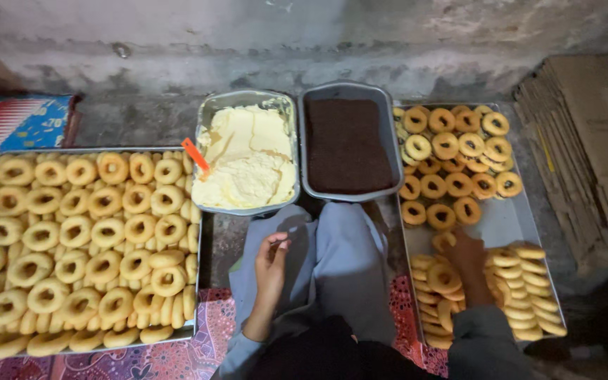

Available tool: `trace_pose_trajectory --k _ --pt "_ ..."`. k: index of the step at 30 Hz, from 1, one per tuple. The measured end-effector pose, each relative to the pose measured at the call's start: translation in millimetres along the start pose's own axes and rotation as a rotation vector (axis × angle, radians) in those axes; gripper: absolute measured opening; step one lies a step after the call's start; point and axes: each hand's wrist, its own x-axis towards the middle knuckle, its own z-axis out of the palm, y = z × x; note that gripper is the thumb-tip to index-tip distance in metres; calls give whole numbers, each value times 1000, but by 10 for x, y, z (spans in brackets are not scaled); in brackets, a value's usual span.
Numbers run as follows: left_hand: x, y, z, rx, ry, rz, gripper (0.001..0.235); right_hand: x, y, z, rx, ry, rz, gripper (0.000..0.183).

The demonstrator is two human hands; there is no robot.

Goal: The person fills ring-shaped pastries with a white cream using a small orange spatula, then dips them into a tray of dark seeds. The filled and coated pastries are placed onto a metal tray to the right.

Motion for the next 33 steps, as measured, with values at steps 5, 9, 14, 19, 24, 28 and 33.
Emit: trace_pose_trajectory --k 5,9,14,19,24,28,33 --pt "-19 -82 54 0 -28 8 17 47 38 78 -188 24 -70 44" --pt "-26 -133 50 -16 -30 -24 19 151 54 81 -193 -11 -47 35" --pt "-18 -135 33 -27 -9 -21 20 284 73 58 -94 29 -11 55" --pt "-12 -96 9 -19 -7 -23 20 337 64 44 248 -144 106 66" --pt "2 -90 12 -40 -10 -11 19 368 -5 63 266 -338 3 63" --pt "-6 -68 23 -31 8 -3 18 403 -101 63 391 -259 7 63" --pt "-16 1 10 -20 2 -6 20 366 -184 91 270 -422 24 61"
